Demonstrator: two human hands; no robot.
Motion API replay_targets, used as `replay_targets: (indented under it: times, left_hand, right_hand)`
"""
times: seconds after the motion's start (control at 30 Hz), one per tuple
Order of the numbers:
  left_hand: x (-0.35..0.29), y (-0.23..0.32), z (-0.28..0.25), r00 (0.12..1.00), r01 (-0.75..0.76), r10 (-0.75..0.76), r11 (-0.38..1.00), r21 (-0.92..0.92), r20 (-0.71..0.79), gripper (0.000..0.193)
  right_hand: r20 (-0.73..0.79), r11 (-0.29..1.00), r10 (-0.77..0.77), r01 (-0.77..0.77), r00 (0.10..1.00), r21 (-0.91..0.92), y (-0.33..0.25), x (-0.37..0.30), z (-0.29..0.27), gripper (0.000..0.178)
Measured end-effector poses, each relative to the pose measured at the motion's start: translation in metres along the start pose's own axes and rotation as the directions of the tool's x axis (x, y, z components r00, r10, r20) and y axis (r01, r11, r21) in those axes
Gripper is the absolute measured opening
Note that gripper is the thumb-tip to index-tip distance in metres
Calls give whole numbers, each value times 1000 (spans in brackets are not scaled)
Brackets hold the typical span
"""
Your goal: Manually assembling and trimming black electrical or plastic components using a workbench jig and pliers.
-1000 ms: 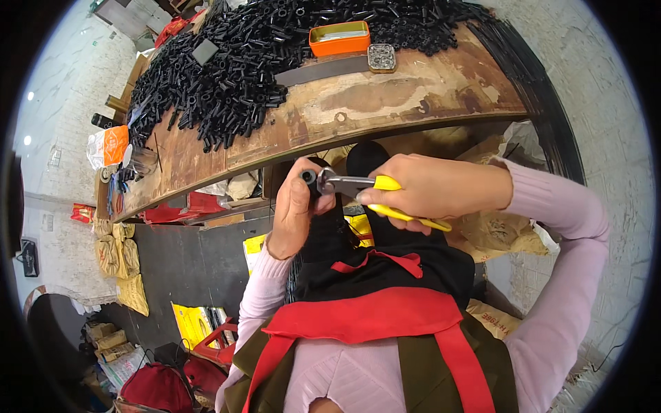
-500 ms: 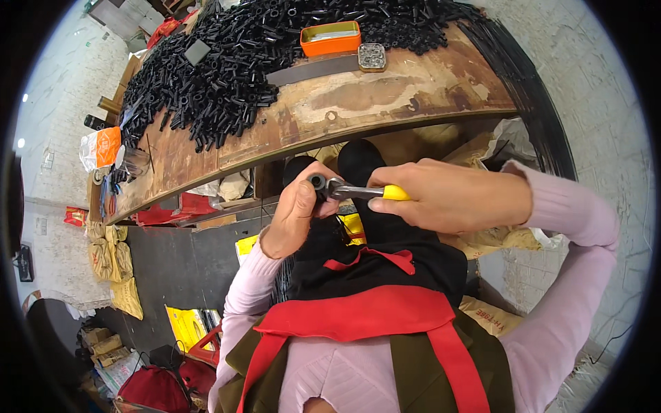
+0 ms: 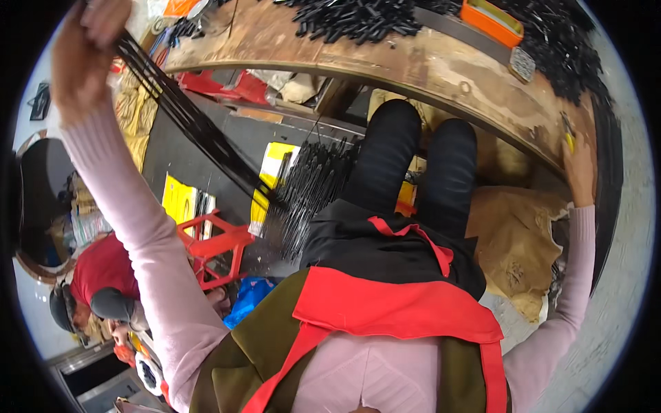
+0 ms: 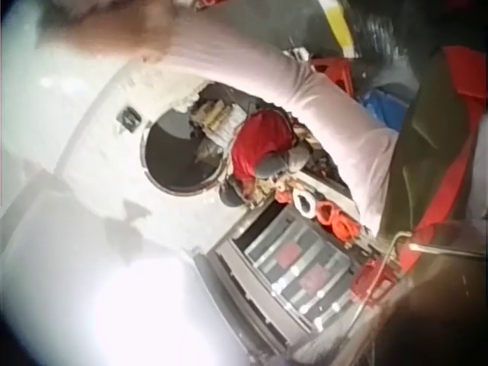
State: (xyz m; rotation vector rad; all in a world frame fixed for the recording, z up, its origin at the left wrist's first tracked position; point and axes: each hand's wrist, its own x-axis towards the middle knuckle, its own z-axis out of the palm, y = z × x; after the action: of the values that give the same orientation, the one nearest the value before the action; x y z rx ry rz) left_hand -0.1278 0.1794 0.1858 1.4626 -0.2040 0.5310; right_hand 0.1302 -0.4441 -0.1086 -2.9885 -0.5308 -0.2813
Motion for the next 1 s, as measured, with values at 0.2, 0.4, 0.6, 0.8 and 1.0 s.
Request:
replay_targets:
  times: [0.2, 0.4, 0.6, 0.8, 1.0]
  left_hand:
    - [-176, -204, 11, 956, 261, -274, 637, 725, -103, 22]
    - [-299, -441, -30, 973, -146, -151, 175, 974, 173, 33]
    - [-308, -477, -41, 799, 247, -594, 459, 853, 88, 41]
    - [-225, -419, 6, 736, 265, -661, 480, 836, 146, 33]
    - [-174, -350, 21, 818, 65, -547, 395, 917, 178, 32]
  right_hand:
    - [-88, 959, -154, 127, 984, -253, -21, 6, 15, 41]
    - [129, 997, -78, 78, 989, 0, -11, -20, -28, 31]
    - [-316, 960, -278, 247, 907, -135, -33, -36, -10, 19]
    - [-213, 956, 5, -67, 977, -286, 52, -63, -39, 22]
    - [-334, 745, 522, -610, 784, -268, 100, -43, -21, 22]
